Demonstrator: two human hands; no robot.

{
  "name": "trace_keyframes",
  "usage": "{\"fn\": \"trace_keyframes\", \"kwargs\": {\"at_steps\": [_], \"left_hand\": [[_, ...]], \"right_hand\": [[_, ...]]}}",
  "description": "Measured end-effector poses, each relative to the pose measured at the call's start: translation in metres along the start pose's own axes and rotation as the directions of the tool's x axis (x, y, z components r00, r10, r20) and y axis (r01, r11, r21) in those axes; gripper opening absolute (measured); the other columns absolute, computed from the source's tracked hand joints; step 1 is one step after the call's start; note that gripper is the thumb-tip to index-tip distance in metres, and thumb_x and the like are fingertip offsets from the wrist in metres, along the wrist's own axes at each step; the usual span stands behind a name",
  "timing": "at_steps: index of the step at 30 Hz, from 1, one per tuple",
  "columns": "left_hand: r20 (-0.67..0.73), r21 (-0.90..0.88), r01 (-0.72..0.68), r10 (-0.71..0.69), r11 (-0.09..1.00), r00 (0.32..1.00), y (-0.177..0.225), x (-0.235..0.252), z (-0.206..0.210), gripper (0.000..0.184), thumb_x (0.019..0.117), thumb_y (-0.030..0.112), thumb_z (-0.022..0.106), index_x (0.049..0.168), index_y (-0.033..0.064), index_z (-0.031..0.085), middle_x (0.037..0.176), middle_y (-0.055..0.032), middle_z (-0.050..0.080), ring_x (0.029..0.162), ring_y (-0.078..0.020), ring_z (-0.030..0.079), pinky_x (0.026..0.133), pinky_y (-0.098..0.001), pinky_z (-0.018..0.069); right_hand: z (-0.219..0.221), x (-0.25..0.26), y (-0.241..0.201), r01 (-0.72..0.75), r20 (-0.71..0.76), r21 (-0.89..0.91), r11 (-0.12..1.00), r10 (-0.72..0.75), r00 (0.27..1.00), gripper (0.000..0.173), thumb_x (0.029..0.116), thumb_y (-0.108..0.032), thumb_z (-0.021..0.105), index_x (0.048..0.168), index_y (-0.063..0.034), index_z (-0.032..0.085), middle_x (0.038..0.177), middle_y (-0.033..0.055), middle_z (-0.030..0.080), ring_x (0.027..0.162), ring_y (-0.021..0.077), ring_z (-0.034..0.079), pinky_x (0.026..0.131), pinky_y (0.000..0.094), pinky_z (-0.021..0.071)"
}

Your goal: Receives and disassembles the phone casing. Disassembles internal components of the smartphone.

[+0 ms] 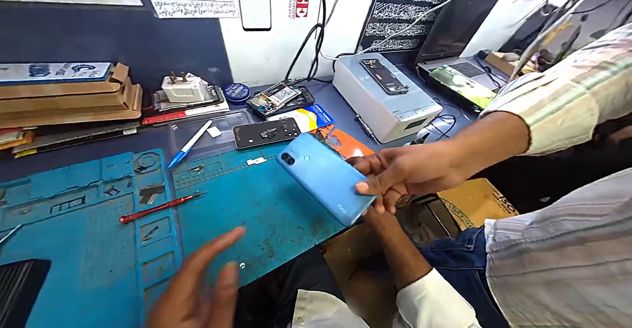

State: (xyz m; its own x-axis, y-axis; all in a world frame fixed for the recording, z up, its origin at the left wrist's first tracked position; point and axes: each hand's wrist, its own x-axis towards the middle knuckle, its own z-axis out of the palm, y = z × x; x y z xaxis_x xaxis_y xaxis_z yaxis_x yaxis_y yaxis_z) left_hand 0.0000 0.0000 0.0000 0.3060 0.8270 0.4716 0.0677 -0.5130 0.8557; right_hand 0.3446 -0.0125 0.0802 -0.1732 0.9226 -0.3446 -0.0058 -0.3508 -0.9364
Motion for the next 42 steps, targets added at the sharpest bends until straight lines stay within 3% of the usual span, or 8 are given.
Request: {"fn": "trace_keyframes", "kwargs": {"at_steps": [2,6,10,16,20,25,35,42], "left_hand": [[0.162,-0.405,0.336,-0.295,0.850,0.942,0.003,0.007,0.036,0.062,0.1029,0.042,0.056,0.148,0.0022,0.041,0.135,-0.0120,0.066,0.117,-0.0283,0.068,0.097,-0.0464,0.0589],[0.260,-0.752,0.556,-0.616,0.355,0.744,-0.008,0.028,0.081,0.050,0.1062,0.021,0.048,0.152,0.0093,0.031,0.128,-0.0240,0.063,0.112,-0.0370,0.068,0.099,-0.0538,0.0560],[0.062,-0.745,0.512,-0.720,0.427,0.691,-0.012,0.048,0.096,0.059,0.0998,0.001,0.061,0.151,0.0089,0.033,0.123,-0.0178,0.065,0.101,-0.0289,0.072,0.087,-0.0457,0.0613],[0.088,-0.739,0.517,-0.699,0.432,0.710,-0.014,0.046,0.071,0.044,0.0999,-0.004,0.057,0.143,0.0048,0.052,0.129,-0.0151,0.066,0.110,-0.0266,0.070,0.092,-0.0436,0.0597],[0.123,-0.809,0.468,-0.675,0.357,0.728,-0.015,0.036,0.045,0.045,0.1051,-0.003,0.042,0.147,0.0096,0.048,0.130,-0.0140,0.064,0.112,-0.0242,0.068,0.096,-0.0438,0.0570],[0.250,-0.875,0.449,-0.623,0.183,0.741,-0.007,0.029,0.044,0.043,0.1115,0.033,0.032,0.143,0.0151,0.056,0.099,-0.0064,0.065,0.080,-0.0142,0.065,0.072,-0.0293,0.0580],[0.340,-0.902,0.410,-0.366,0.134,0.866,-0.015,0.021,0.037,0.058,0.1092,0.051,0.029,0.150,0.0138,0.048,0.151,-0.0199,0.052,0.133,-0.0343,0.058,0.105,-0.0484,0.0520],[0.211,-0.928,0.337,-0.523,0.157,0.826,-0.020,0.009,0.046,0.039,0.1086,0.041,0.044,0.120,0.0134,0.069,0.109,-0.0154,0.075,0.095,-0.0254,0.076,0.084,-0.0437,0.0630]], "right_hand": [[0.023,0.024,0.058,0.338,-0.324,-0.032,0.941,-0.330,0.887,0.006,0.0901,-0.001,0.067,0.095,-0.0011,0.071,0.062,0.0009,0.070,0.046,0.0057,0.064,0.043,0.0212,0.0557],[0.042,0.035,0.055,0.050,-0.424,-0.193,0.980,-0.130,0.896,0.015,0.0928,-0.014,0.075,0.104,-0.0033,0.074,0.074,0.0079,0.074,0.054,0.0127,0.067,0.045,0.0278,0.0559],[0.030,0.040,0.113,0.374,-0.413,-0.626,0.684,-0.698,0.585,0.027,0.0942,-0.025,0.076,0.120,-0.0179,0.072,0.107,-0.0009,0.077,0.087,0.0165,0.075,0.075,0.0425,0.0647],[0.059,0.017,0.139,0.230,-0.532,-0.757,0.611,-0.781,0.326,0.030,0.0917,-0.010,0.064,0.120,0.0005,0.063,0.116,0.0114,0.063,0.108,0.0177,0.064,0.095,0.0413,0.0533],[0.093,0.009,0.119,0.477,-0.536,-0.532,0.699,-0.714,0.449,0.022,0.1001,-0.036,0.064,0.107,-0.0157,0.068,0.074,-0.0049,0.064,0.054,0.0035,0.057,0.047,0.0195,0.0499],[0.151,0.024,0.129,0.594,-0.394,-0.475,0.650,-0.760,0.517,0.030,0.0986,-0.038,0.069,0.119,-0.0167,0.074,0.125,0.0030,0.068,0.118,0.0202,0.064,0.096,0.0403,0.0584],[0.176,0.032,0.124,0.421,-0.545,-0.221,0.880,-0.470,0.695,0.070,0.0806,-0.037,0.088,0.139,-0.0172,0.056,0.106,0.0023,0.067,0.076,0.0132,0.065,0.064,0.0277,0.0584],[0.188,0.025,0.134,0.648,-0.451,-0.451,0.613,-0.784,0.428,0.030,0.0867,-0.017,0.083,0.109,-0.0073,0.067,0.097,0.0031,0.070,0.086,0.0108,0.070,0.074,0.0258,0.0632]]}}
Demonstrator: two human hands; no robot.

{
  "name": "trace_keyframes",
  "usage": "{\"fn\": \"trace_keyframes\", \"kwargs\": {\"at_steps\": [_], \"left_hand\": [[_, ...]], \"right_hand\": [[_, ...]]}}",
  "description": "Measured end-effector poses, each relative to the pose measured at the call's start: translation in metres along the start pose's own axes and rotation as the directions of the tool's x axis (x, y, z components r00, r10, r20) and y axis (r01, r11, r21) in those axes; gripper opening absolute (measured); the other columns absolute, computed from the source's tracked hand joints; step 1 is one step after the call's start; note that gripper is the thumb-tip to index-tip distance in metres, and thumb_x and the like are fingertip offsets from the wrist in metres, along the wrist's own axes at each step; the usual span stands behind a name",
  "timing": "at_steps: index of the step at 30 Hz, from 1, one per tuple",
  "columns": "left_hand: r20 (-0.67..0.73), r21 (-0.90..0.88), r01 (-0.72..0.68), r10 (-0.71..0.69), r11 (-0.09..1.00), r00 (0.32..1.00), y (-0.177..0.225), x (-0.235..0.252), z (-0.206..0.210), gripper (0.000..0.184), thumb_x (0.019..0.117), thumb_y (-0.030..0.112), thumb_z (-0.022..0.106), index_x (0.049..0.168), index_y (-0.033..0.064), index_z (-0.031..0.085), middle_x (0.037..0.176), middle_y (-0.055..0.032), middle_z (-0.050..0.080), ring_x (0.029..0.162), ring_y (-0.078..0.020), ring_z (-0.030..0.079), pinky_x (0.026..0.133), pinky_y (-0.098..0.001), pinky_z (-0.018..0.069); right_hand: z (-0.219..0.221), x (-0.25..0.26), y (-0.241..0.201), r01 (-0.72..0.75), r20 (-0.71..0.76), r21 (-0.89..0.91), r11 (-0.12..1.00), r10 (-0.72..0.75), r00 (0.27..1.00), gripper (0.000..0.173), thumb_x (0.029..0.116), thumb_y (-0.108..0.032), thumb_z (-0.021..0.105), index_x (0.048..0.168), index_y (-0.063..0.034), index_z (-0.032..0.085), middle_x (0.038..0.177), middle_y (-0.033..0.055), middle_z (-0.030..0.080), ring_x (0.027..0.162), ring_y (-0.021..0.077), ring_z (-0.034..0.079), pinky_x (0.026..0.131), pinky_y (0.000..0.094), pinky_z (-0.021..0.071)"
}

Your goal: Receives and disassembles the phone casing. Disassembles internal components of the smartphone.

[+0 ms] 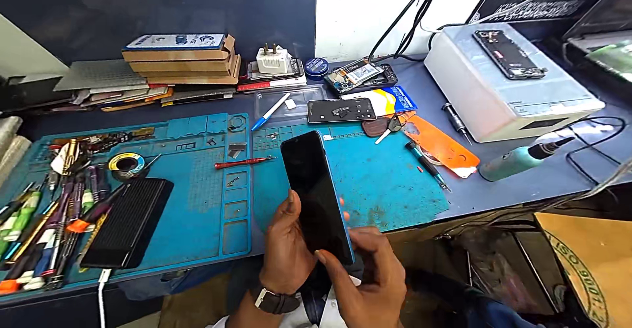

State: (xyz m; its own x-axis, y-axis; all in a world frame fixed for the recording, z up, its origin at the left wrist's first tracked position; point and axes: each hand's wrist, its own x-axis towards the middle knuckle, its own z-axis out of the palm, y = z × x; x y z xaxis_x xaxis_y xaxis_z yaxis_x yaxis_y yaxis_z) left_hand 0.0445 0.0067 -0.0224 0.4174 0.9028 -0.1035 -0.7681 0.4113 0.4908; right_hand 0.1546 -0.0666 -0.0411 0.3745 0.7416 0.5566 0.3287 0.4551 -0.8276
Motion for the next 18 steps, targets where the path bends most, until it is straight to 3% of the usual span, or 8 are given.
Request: {"fn": "trace_keyframes", "kwargs": {"at_steps": [6,8,9,10,12,14,16,18], "left_hand": [[0.115,-0.109,0.070,-0.057,0.992,0.992,-0.001,-0.003,-0.005,0.037,0.1046,0.042,0.053,0.114,0.0097,0.071,0.099,-0.0153,0.075,0.090,-0.0257,0.076,0.082,-0.0418,0.0636],[0.071,0.034,-0.012,0.010,0.999,0.997,0.000,-0.005,-0.003,0.037,0.1065,0.040,0.050,0.115,0.0096,0.069,0.101,-0.0150,0.075,0.091,-0.0249,0.076,0.083,-0.0422,0.0635],[0.043,0.239,-0.099,0.092,0.966,0.995,0.002,-0.008,0.002,0.036,0.1089,0.037,0.045,0.118,0.0095,0.067,0.104,-0.0141,0.074,0.093,-0.0233,0.075,0.084,-0.0414,0.0633],[0.059,0.496,-0.201,0.198,0.844,0.978,0.005,-0.011,0.009,0.033,0.1099,0.030,0.044,0.121,0.0076,0.065,0.105,-0.0127,0.073,0.094,-0.0213,0.074,0.083,-0.0394,0.0633],[0.218,0.878,-0.336,0.340,0.340,0.915,0.007,-0.022,0.025,0.029,0.1065,0.025,0.053,0.127,0.0069,0.064,0.104,-0.0033,0.074,0.094,-0.0105,0.072,0.083,-0.0291,0.0632],[0.366,0.929,-0.364,0.338,-0.070,0.867,0.003,-0.031,0.035,0.043,0.1060,0.029,0.050,0.140,0.0050,0.061,0.108,-0.0033,0.075,0.098,-0.0079,0.070,0.088,-0.0297,0.0591],[0.453,0.889,-0.387,0.341,-0.247,0.824,-0.003,-0.034,0.041,0.043,0.1081,0.023,0.044,0.142,0.0020,0.059,0.117,-0.0059,0.076,0.107,-0.0094,0.071,0.099,-0.0312,0.0552],[0.484,0.870,-0.391,0.371,-0.299,0.793,-0.008,-0.035,0.042,0.040,0.1074,0.017,0.043,0.138,-0.0007,0.062,0.116,-0.0082,0.076,0.107,-0.0115,0.072,0.101,-0.0300,0.0550]], "right_hand": [[0.001,-0.007,-0.001,0.097,-0.009,-0.059,0.994,-0.098,0.995,0.030,0.0883,-0.018,0.082,0.112,-0.0105,0.065,0.098,0.0018,0.066,0.091,0.0077,0.067,0.079,0.0211,0.0599],[0.002,-0.008,-0.001,0.030,-0.010,-0.010,1.000,-0.030,1.000,0.029,0.0890,-0.018,0.081,0.111,-0.0095,0.065,0.099,0.0021,0.067,0.091,0.0090,0.068,0.078,0.0227,0.0614],[0.001,-0.007,-0.003,-0.075,-0.006,0.075,0.994,0.075,0.997,0.028,0.0891,-0.016,0.081,0.110,-0.0068,0.065,0.098,0.0031,0.070,0.089,0.0102,0.070,0.077,0.0248,0.0633],[0.001,-0.005,-0.005,-0.230,0.021,0.216,0.949,0.231,0.973,0.027,0.0893,-0.011,0.080,0.110,-0.0014,0.064,0.097,0.0066,0.072,0.085,0.0122,0.073,0.074,0.0271,0.0649],[-0.004,0.002,-0.005,-0.554,0.199,0.570,0.607,0.552,0.809,0.028,0.0923,0.001,0.071,0.118,0.0079,0.061,0.101,0.0172,0.072,0.084,0.0191,0.073,0.075,0.0338,0.0643],[-0.005,0.010,-0.011,-0.641,0.367,0.733,0.228,0.660,0.655,0.023,0.0968,0.005,0.061,0.120,0.0063,0.063,0.102,0.0153,0.073,0.087,0.0168,0.074,0.079,0.0326,0.0633],[-0.002,0.017,-0.021,-0.635,0.427,0.771,0.050,0.698,0.574,0.018,0.0990,0.005,0.054,0.113,0.0046,0.066,0.096,0.0133,0.075,0.083,0.0142,0.075,0.076,0.0288,0.0637],[-0.001,0.013,-0.020,-0.620,0.453,0.784,0.001,0.682,0.574,0.017,0.0993,0.003,0.057,0.113,0.0046,0.068,0.095,0.0136,0.076,0.083,0.0144,0.076,0.077,0.0289,0.0636]]}}
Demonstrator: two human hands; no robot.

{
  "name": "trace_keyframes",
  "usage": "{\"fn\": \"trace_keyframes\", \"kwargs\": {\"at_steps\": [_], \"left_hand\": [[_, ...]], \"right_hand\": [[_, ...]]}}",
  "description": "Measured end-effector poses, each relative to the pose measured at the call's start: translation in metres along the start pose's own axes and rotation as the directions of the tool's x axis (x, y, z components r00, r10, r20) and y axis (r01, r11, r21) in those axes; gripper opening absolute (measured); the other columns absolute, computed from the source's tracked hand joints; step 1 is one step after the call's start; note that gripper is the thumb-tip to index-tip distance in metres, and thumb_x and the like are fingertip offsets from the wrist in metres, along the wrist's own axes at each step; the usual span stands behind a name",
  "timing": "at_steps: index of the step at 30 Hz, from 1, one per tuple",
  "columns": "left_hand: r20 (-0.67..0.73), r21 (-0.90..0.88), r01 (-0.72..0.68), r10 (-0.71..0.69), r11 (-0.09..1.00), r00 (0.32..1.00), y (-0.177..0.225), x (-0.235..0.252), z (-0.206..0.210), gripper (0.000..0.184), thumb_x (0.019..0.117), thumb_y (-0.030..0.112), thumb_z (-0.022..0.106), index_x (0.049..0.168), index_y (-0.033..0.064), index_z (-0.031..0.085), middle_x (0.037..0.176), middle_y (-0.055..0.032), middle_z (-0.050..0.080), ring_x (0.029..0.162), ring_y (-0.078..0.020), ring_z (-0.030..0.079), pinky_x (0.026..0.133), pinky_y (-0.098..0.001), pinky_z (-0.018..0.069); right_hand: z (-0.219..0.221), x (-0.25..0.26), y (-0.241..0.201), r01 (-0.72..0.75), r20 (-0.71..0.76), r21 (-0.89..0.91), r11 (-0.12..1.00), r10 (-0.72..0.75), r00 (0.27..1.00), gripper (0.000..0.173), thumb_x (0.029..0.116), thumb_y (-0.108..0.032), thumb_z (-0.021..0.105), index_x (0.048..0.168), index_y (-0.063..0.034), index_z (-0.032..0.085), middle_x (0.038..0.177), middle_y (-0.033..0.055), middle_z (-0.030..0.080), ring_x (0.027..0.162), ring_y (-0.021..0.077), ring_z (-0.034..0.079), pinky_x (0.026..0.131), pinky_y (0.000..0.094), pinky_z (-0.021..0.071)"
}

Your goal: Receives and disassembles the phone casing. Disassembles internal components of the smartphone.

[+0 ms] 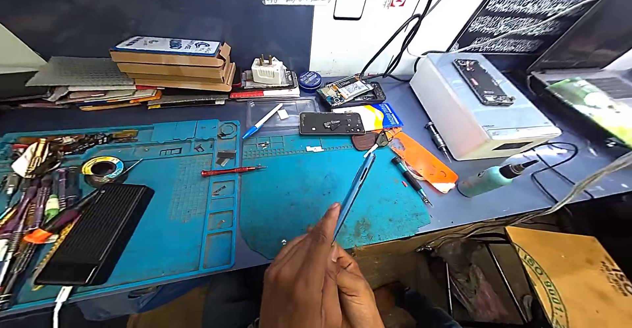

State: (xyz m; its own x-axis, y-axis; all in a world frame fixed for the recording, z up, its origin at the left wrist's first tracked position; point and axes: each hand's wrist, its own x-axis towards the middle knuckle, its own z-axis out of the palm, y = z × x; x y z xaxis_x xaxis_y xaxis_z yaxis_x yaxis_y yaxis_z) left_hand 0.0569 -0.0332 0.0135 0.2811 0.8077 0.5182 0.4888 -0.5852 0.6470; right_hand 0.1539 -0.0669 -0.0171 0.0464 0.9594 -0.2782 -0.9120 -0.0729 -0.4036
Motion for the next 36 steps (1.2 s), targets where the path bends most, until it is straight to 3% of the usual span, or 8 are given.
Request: {"fn": "trace_keyframes", "kwargs": {"at_steps": [8,11,14,17,20,22,28,36], "left_hand": [[-0.015,-0.040,-0.002,0.002,0.999,1.000,0.000,-0.006,-0.002,0.039,0.1086,0.017,0.044,0.136,-0.0044,0.063,0.118,-0.0125,0.075,0.108,-0.0107,0.071,0.100,-0.0245,0.0527],[0.016,-0.229,0.100,-0.099,0.968,0.995,-0.006,-0.008,-0.006,0.040,0.1076,0.019,0.048,0.139,-0.0025,0.060,0.118,-0.0093,0.074,0.105,-0.0078,0.070,0.094,-0.0240,0.0569],[0.105,-0.620,0.272,-0.266,0.736,0.958,-0.021,0.002,-0.006,0.049,0.1028,0.016,0.058,0.150,0.0073,0.047,0.119,-0.0086,0.072,0.105,-0.0198,0.072,0.090,-0.0350,0.0625],[0.295,-0.826,0.411,-0.326,0.387,0.898,-0.032,0.018,-0.005,0.069,0.0957,0.028,0.071,0.156,0.0183,0.039,0.128,-0.0090,0.064,0.113,-0.0218,0.066,0.097,-0.0374,0.0572],[0.378,-0.866,0.471,-0.398,0.167,0.836,-0.036,0.033,-0.002,0.052,0.0968,0.026,0.069,0.144,0.0170,0.050,0.106,-0.0037,0.063,0.088,-0.0106,0.066,0.080,-0.0266,0.0596],[0.392,-0.864,0.491,-0.464,0.110,0.794,-0.039,0.039,0.000,0.044,0.1010,0.022,0.063,0.142,0.0148,0.052,0.100,-0.0050,0.064,0.078,-0.0098,0.066,0.070,-0.0247,0.0599],[0.380,-0.852,0.518,-0.589,0.079,0.713,-0.038,0.038,0.012,0.027,0.1010,0.024,0.065,0.125,0.0137,0.057,0.096,-0.0052,0.065,0.076,-0.0112,0.067,0.068,-0.0275,0.0611],[0.344,-0.864,0.493,-0.593,0.103,0.727,-0.037,0.035,0.016,0.030,0.0996,0.022,0.067,0.127,0.0149,0.057,0.097,-0.0065,0.067,0.073,-0.0118,0.068,0.064,-0.0276,0.0612]], "right_hand": [[0.001,-0.002,0.001,0.041,0.010,-0.014,0.999,-0.041,0.999,0.022,0.0974,0.009,0.056,0.115,0.0070,0.068,0.100,0.0140,0.076,0.086,0.0136,0.076,0.080,0.0281,0.0632],[-0.004,-0.002,0.004,0.201,0.018,-0.211,0.957,-0.202,0.979,0.021,0.0965,0.007,0.060,0.116,0.0073,0.066,0.099,0.0142,0.075,0.081,0.0142,0.074,0.074,0.0295,0.0633],[-0.020,0.001,0.001,0.592,0.264,-0.616,0.519,-0.573,0.776,0.024,0.0919,-0.005,0.075,0.112,0.0061,0.070,0.092,0.0112,0.073,0.071,0.0122,0.070,0.064,0.0272,0.0632],[-0.018,0.002,-0.011,0.636,0.528,-0.771,-0.035,-0.595,0.607,0.025,0.0895,-0.016,0.079,0.112,-0.0066,0.078,0.092,0.0022,0.069,0.076,0.0083,0.066,0.064,0.0228,0.0595],[-0.014,0.002,-0.022,0.668,0.588,-0.743,0.035,-0.443,0.677,0.028,0.0970,-0.021,0.073,0.120,-0.0059,0.075,0.102,0.0059,0.071,0.082,0.0114,0.069,0.070,0.0276,0.0629],[-0.016,0.001,-0.029,0.689,0.600,-0.720,0.083,-0.424,0.679,0.021,0.0994,-0.018,0.069,0.112,-0.0032,0.077,0.101,0.0079,0.074,0.085,0.0134,0.072,0.074,0.0297,0.0641],[-0.019,0.006,-0.033,0.699,0.608,-0.715,-0.003,-0.497,0.619,0.013,0.0926,-0.008,0.072,0.102,-0.0040,0.080,0.096,0.0057,0.077,0.083,0.0120,0.074,0.073,0.0281,0.0652],[-0.019,0.008,-0.031,0.694,0.575,-0.719,0.032,-0.533,0.620,0.011,0.0895,-0.005,0.073,0.099,-0.0034,0.080,0.094,0.0057,0.076,0.081,0.0121,0.073,0.069,0.0264,0.0648]]}}
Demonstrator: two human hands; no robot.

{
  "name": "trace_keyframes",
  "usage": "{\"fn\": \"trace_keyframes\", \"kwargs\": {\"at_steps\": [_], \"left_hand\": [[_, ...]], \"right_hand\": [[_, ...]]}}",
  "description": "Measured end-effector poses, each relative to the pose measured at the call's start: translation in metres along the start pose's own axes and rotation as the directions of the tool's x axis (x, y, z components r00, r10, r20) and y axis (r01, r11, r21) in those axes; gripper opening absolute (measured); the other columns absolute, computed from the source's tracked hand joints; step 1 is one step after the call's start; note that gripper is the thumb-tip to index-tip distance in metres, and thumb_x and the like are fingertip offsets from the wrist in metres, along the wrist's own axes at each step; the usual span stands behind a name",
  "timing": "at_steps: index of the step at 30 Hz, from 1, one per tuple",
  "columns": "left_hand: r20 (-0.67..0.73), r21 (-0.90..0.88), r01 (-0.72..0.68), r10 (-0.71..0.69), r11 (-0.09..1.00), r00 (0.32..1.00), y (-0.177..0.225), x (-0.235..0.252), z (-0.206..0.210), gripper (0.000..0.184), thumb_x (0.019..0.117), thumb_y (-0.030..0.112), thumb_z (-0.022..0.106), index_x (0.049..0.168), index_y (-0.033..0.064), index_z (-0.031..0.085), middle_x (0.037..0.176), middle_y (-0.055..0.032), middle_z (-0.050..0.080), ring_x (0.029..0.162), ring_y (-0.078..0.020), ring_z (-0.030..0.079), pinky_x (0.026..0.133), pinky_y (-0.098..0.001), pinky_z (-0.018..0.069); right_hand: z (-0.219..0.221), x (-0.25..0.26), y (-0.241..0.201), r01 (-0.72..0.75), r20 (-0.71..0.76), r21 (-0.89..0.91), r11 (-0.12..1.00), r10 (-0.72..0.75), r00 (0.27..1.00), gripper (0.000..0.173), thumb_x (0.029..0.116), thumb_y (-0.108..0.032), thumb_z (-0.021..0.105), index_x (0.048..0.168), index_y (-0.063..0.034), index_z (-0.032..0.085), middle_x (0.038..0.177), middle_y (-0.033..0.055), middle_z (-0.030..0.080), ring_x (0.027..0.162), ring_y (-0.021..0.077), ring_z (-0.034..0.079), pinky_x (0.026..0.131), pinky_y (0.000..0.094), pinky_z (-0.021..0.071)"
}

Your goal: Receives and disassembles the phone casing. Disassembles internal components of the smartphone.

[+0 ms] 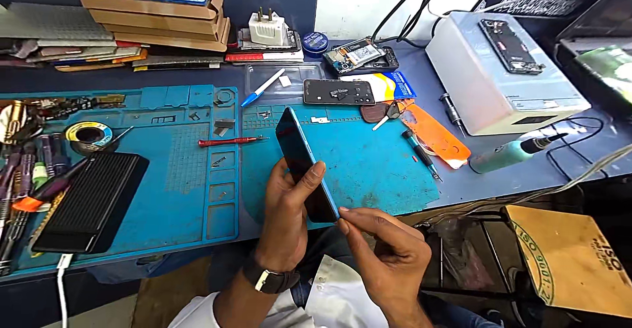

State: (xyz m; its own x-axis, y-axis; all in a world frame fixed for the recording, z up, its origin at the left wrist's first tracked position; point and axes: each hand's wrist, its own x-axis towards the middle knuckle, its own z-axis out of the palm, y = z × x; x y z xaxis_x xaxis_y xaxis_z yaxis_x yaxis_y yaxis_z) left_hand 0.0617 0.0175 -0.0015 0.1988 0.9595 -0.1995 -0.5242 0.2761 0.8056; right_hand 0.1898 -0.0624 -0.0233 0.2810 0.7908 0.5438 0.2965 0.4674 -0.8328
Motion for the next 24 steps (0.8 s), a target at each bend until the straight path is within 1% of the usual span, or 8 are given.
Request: {"fn": "trace_keyframes", "kwargs": {"at_steps": [2,6,8,10,13,16,18,24], "left_hand": [[-0.012,0.013,-0.015,0.016,1.000,1.000,-0.001,0.000,0.001,0.031,0.0987,0.023,0.069,0.126,0.0146,0.057,0.100,-0.0077,0.069,0.075,-0.0136,0.070,0.065,-0.0296,0.0620],[-0.030,0.038,-0.016,0.017,0.999,0.999,-0.003,-0.001,0.003,0.038,0.0972,0.024,0.071,0.130,0.0155,0.054,0.108,-0.0079,0.068,0.086,-0.0167,0.071,0.073,-0.0352,0.0632],[-0.040,0.053,-0.028,0.030,0.998,0.999,-0.004,-0.001,0.004,0.042,0.0968,0.024,0.072,0.133,0.0160,0.053,0.109,-0.0071,0.068,0.089,-0.0164,0.071,0.075,-0.0349,0.0631],[-0.037,0.080,-0.041,0.044,0.996,0.998,-0.004,-0.002,0.004,0.044,0.0970,0.025,0.072,0.135,0.0168,0.052,0.110,-0.0065,0.068,0.091,-0.0159,0.071,0.076,-0.0339,0.0628],[-0.032,0.122,-0.055,0.060,0.991,0.998,-0.006,-0.002,0.005,0.048,0.0965,0.027,0.072,0.138,0.0182,0.049,0.113,-0.0059,0.067,0.096,-0.0161,0.070,0.078,-0.0340,0.0622],[-0.035,0.140,-0.065,0.071,0.988,0.997,-0.007,-0.002,0.006,0.053,0.0957,0.029,0.073,0.141,0.0181,0.047,0.117,-0.0070,0.067,0.100,-0.0180,0.070,0.079,-0.0354,0.0623],[-0.039,0.143,-0.064,0.070,0.988,0.997,-0.008,-0.003,0.007,0.058,0.0950,0.029,0.074,0.144,0.0189,0.045,0.120,-0.0072,0.066,0.104,-0.0191,0.070,0.081,-0.0367,0.0623],[-0.038,0.162,-0.084,0.092,0.983,0.995,-0.010,-0.003,0.007,0.061,0.0940,0.028,0.075,0.145,0.0202,0.044,0.118,-0.0069,0.065,0.102,-0.0181,0.069,0.078,-0.0345,0.0621]], "right_hand": [[0.000,0.000,0.001,0.001,-0.006,-0.007,1.000,-0.001,1.000,0.011,0.0891,-0.005,0.074,0.099,-0.0041,0.080,0.094,0.0051,0.076,0.080,0.0117,0.073,0.069,0.0260,0.0646],[-0.002,0.000,0.002,-0.002,-0.001,-0.009,1.000,0.002,1.000,0.011,0.0889,-0.006,0.074,0.099,-0.0050,0.079,0.096,0.0053,0.076,0.082,0.0120,0.074,0.070,0.0262,0.0649],[-0.003,0.001,0.002,-0.020,0.013,0.008,1.000,0.020,1.000,0.013,0.0890,-0.007,0.074,0.101,-0.0064,0.079,0.099,0.0047,0.077,0.083,0.0118,0.074,0.072,0.0268,0.0652],[-0.004,0.001,0.002,-0.047,0.021,0.023,0.999,0.047,0.999,0.015,0.0872,-0.007,0.076,0.102,-0.0082,0.079,0.099,0.0034,0.077,0.082,0.0112,0.075,0.071,0.0268,0.0654],[-0.007,0.002,0.003,-0.086,0.030,0.030,0.996,0.085,0.996,0.015,0.0844,-0.007,0.077,0.099,-0.0105,0.080,0.096,0.0019,0.077,0.081,0.0100,0.074,0.069,0.0251,0.0644],[-0.010,0.003,0.005,-0.078,0.042,0.040,0.996,0.076,0.996,0.013,0.0836,-0.006,0.078,0.096,-0.0101,0.080,0.094,0.0025,0.077,0.081,0.0097,0.074,0.068,0.0236,0.0636],[-0.011,0.003,0.006,-0.087,0.050,0.057,0.995,0.084,0.995,0.012,0.0839,-0.006,0.079,0.095,-0.0101,0.080,0.092,0.0023,0.077,0.079,0.0086,0.073,0.066,0.0220,0.0626],[-0.014,0.003,0.009,-0.115,0.071,0.103,0.988,0.108,0.992,0.012,0.0846,-0.005,0.079,0.095,-0.0110,0.081,0.092,0.0028,0.077,0.076,0.0080,0.072,0.063,0.0210,0.0617]]}}
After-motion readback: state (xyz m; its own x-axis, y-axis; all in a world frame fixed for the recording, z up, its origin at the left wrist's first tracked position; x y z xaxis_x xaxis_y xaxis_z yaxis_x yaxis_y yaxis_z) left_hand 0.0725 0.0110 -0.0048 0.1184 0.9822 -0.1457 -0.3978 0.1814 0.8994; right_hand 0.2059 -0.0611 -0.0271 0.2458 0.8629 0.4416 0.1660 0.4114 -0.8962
